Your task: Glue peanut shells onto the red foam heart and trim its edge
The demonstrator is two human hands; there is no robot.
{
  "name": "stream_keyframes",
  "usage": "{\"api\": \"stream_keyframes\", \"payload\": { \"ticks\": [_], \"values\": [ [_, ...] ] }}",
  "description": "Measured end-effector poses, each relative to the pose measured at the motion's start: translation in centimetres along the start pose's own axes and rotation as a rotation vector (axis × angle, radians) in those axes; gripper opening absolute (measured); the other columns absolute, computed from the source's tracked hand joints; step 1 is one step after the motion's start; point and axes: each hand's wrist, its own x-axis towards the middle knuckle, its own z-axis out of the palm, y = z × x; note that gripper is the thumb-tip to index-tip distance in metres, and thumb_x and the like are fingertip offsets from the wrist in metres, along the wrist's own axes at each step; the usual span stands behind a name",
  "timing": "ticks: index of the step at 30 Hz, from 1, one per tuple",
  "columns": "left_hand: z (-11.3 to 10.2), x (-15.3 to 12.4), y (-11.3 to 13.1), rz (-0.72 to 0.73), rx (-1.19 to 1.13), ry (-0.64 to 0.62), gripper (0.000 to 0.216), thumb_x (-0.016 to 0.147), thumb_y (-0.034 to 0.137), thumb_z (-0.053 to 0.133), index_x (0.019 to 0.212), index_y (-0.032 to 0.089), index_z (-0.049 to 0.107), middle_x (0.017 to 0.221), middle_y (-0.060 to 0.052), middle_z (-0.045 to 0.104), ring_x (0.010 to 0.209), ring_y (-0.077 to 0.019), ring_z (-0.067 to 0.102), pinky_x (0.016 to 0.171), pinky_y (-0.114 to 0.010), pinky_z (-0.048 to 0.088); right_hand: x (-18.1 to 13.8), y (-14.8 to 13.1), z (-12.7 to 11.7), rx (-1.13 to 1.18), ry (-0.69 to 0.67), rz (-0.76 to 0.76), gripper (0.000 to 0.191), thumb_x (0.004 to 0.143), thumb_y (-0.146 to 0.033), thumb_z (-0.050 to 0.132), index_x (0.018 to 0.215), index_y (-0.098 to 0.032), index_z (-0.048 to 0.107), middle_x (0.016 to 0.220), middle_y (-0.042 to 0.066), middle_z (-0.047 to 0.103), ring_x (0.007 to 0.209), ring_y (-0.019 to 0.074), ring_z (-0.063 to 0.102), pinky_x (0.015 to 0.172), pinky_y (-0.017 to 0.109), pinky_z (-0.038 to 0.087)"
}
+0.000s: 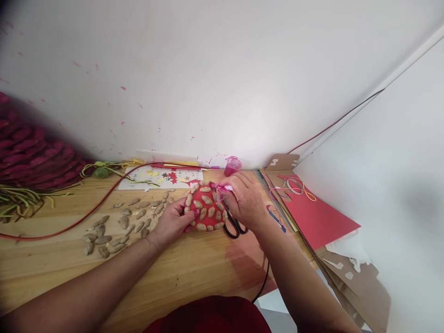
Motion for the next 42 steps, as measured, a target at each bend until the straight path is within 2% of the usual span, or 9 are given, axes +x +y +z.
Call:
{"api": "stream_keyframes", "payload": {
  "ticks": [7, 13, 26, 29, 32, 35, 37, 41, 42],
  "values": [
    [0.0, 0.0, -0.1, -0.018, -0.034, 0.013, 0.021, 0.071, 0.035, 0.068, 0.079, 0.018, 0.060, 0.054, 0.008, 0.052, 0.037, -0.0058, 0.039, 0.037, -0.019, 0.034, -0.4, 0.0, 0.0, 0.003, -0.032, 0.033, 0.011, 0.102, -0.025, 0.052, 0.100, -0.024, 0.063, 0.091, 0.006, 0.072, 0.088, 0.0233, 0.066, 0.079, 0.037, 0.049],
    [0.0, -0.1, 0.1, -0.015, -0.030, 0.005, 0.021, 0.071, 0.035, 0.069, 0.076, 0.018, 0.059, 0.052, 0.008, 0.052, 0.036, -0.0057, 0.038, 0.036, -0.018, 0.033, -0.6, 0.1, 0.1, 0.021, -0.026, 0.073, 0.014, 0.103, -0.028, 0.052, 0.103, -0.023, 0.065, 0.097, 0.006, 0.074, 0.093, 0.0229, 0.067, 0.082, 0.036, 0.050],
    [0.0, -0.2, 0.1, -0.048, -0.045, 0.035, 0.026, 0.071, 0.039, 0.072, 0.079, 0.017, 0.061, 0.054, 0.006, 0.055, 0.037, -0.0051, 0.037, 0.036, -0.017, 0.031, -0.4, -0.2, 0.1, 0.056, -0.028, 0.106, 0.011, 0.101, -0.025, 0.053, 0.099, -0.024, 0.064, 0.092, 0.006, 0.073, 0.089, 0.0229, 0.067, 0.080, 0.036, 0.050],
    [0.0, -0.2, 0.4, -0.059, -0.056, 0.042, 0.027, 0.070, 0.040, 0.073, 0.080, 0.018, 0.061, 0.054, 0.007, 0.055, 0.036, -0.0052, 0.038, 0.036, -0.017, 0.030, 0.0, -0.1, -0.1, 0.047, -0.004, 0.075, 0.011, 0.100, -0.024, 0.053, 0.098, -0.024, 0.064, 0.090, 0.005, 0.072, 0.087, 0.0232, 0.065, 0.082, 0.038, 0.049],
    [0.2, -0.2, 0.6, -0.067, -0.075, 0.048, 0.026, 0.069, 0.040, 0.072, 0.079, 0.018, 0.060, 0.054, 0.007, 0.055, 0.036, -0.0053, 0.038, 0.035, -0.017, 0.030, 0.8, 0.7, -0.5, 0.034, 0.097, 0.089, 0.011, 0.100, -0.024, 0.055, 0.097, -0.024, 0.066, 0.090, 0.005, 0.073, 0.088, 0.0233, 0.064, 0.082, 0.038, 0.048],
    [0.3, -0.2, 0.8, -0.072, -0.084, 0.060, 0.025, 0.068, 0.038, 0.072, 0.077, 0.019, 0.059, 0.052, 0.008, 0.053, 0.036, -0.0056, 0.038, 0.035, -0.017, 0.029, 1.7, 2.7, -0.6, -0.031, 0.215, 0.198, 0.013, 0.099, -0.028, 0.056, 0.094, -0.023, 0.067, 0.088, 0.005, 0.073, 0.087, 0.0234, 0.064, 0.080, 0.037, 0.048],
    [0.3, -0.2, 0.8, -0.075, -0.088, 0.067, 0.024, 0.067, 0.037, 0.072, 0.076, 0.019, 0.059, 0.051, 0.008, 0.052, 0.036, -0.0057, 0.039, 0.034, -0.017, 0.029, 2.3, 4.7, -0.3, -0.083, 0.242, 0.321, 0.017, 0.097, -0.034, 0.056, 0.092, -0.022, 0.068, 0.086, 0.005, 0.072, 0.083, 0.0230, 0.063, 0.077, 0.036, 0.047],
    [0.3, -0.1, 0.7, -0.072, -0.090, 0.068, 0.024, 0.067, 0.036, 0.071, 0.078, 0.018, 0.060, 0.051, 0.008, 0.052, 0.036, -0.0056, 0.039, 0.034, -0.017, 0.029, 3.0, 8.5, 1.2, -0.143, 0.157, 0.608, 0.029, 0.093, -0.044, 0.053, 0.090, -0.020, 0.070, 0.082, 0.007, 0.072, 0.077, 0.0231, 0.060, 0.073, 0.035, 0.043],
    [0.3, -0.1, 0.6, -0.070, -0.090, 0.069, 0.023, 0.067, 0.036, 0.071, 0.078, 0.018, 0.061, 0.051, 0.008, 0.052, 0.036, -0.0055, 0.039, 0.034, -0.016, 0.029, 3.2, 9.1, 1.6, -0.138, 0.133, 0.629, 0.030, 0.093, -0.044, 0.053, 0.088, -0.020, 0.070, 0.080, 0.007, 0.072, 0.075, 0.0227, 0.060, 0.072, 0.034, 0.042]
  ]
}}
